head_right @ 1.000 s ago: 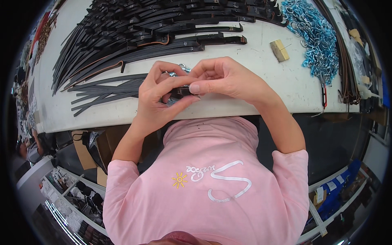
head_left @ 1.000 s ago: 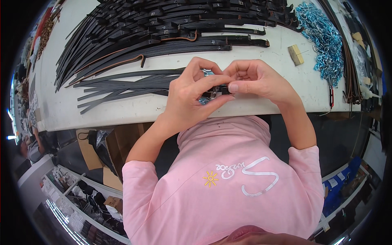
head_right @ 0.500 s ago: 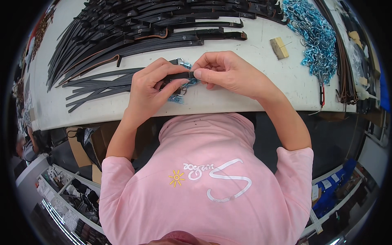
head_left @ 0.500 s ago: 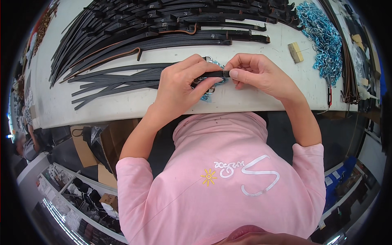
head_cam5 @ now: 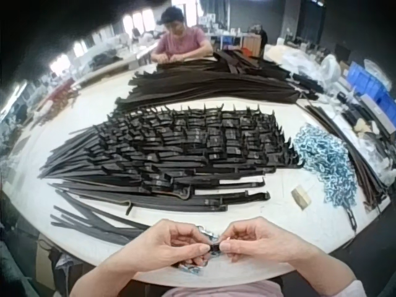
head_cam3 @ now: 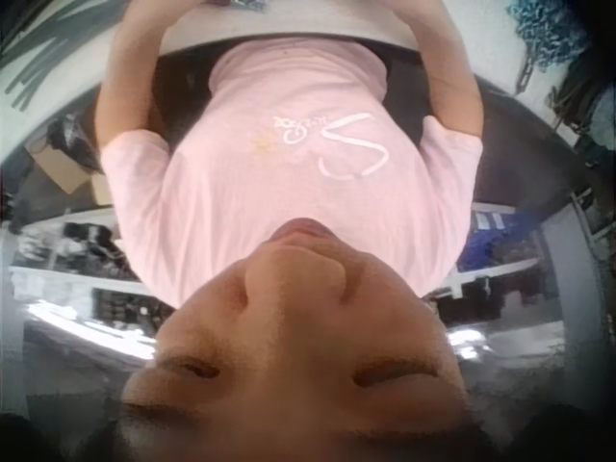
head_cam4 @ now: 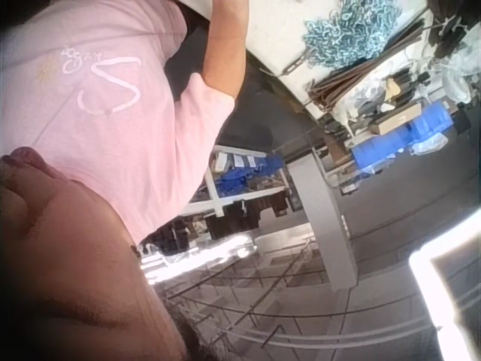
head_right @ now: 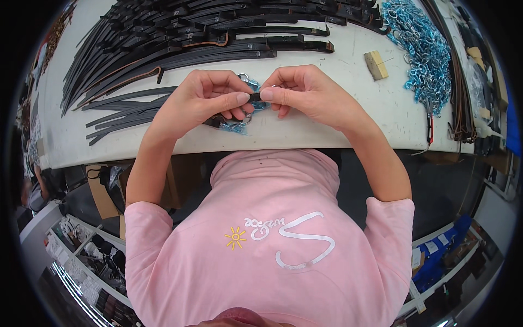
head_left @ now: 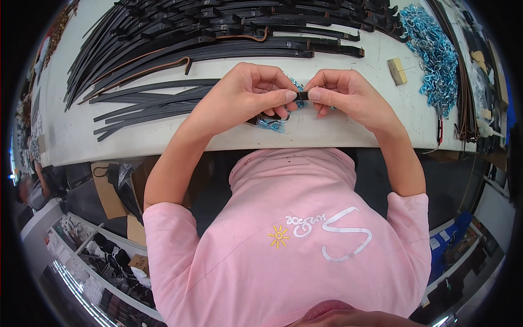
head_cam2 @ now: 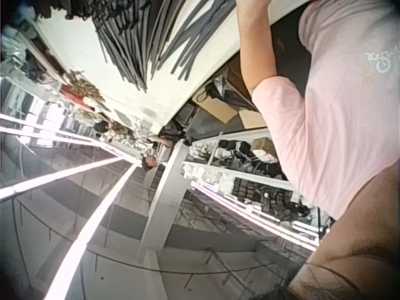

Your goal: The person assembles keychains by threading black straps through blue metal rings. They use pliers to close the rings securely after threading. The finished keychains are placed on the table.

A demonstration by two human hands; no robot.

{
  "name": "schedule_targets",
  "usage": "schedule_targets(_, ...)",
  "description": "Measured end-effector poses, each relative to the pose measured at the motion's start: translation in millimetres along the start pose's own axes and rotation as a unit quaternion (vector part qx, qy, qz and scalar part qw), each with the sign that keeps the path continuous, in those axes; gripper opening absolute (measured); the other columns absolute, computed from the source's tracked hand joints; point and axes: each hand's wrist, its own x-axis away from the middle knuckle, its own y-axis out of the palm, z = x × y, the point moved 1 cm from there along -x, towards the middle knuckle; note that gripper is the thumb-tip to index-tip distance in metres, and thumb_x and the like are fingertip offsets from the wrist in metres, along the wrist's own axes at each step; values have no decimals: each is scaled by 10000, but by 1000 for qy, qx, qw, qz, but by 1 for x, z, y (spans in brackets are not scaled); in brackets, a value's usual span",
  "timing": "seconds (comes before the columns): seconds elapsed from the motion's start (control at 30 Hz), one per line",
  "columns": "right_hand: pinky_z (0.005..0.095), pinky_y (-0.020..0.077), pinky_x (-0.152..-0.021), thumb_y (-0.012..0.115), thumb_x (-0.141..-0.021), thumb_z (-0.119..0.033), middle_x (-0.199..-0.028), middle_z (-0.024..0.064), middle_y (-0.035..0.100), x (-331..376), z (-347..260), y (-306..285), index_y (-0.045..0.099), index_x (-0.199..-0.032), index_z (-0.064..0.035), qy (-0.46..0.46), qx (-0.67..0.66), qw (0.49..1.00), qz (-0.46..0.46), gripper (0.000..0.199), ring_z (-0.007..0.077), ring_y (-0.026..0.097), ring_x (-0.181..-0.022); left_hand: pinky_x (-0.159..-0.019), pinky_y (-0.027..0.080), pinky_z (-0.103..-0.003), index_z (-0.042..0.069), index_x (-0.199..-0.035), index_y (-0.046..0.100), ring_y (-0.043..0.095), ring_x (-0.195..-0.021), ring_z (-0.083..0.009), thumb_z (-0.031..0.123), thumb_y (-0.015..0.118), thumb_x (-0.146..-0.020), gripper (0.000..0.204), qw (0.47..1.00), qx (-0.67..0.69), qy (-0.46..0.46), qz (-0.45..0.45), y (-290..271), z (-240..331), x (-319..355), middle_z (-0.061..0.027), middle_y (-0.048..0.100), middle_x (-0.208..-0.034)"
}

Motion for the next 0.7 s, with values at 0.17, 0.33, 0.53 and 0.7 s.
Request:
schedule_targets(0.17,226,533,-715,695,-967,-257,-802,10,640,-2,0,1,702,-1013,-1,8,-9,1000,-3,260,77,610,-743,-765,572,-241,-20,-1015,700,713,-827,-128,138,691,-949,172,999,46,16,-4,-2,-10,-5,-104,742,-891)
schedule_targets(0.33,231,538,-711,695,-966,-231,-810,11,646,-3,2,2,698,-996,0,14,-19,1000,-8,233,75,617,-736,-774,576,-249,-14,-984,694,715,-818,-130,129,695,-938,150,999,35,20,5,-1,-11,-3,-102,741,-887)
schedule_targets(0.53,248,554,-710,685,-967,-185,-821,10,646,-5,3,6,683,-985,4,-1,-17,1000,-2,190,72,619,-724,-748,559,-231,-5,-950,690,696,-766,-106,145,702,-925,153,999,-26,20,20,1,-14,-6,-87,732,-858)
schedule_targets(0.7,254,558,-712,683,-968,-192,-809,7,640,-7,3,3,680,-995,1,0,-21,1000,-4,195,74,617,-718,-670,513,-197,-4,-1024,720,664,-707,-82,182,728,-920,214,999,47,-22,-2,-9,-6,1,-86,746,-882)
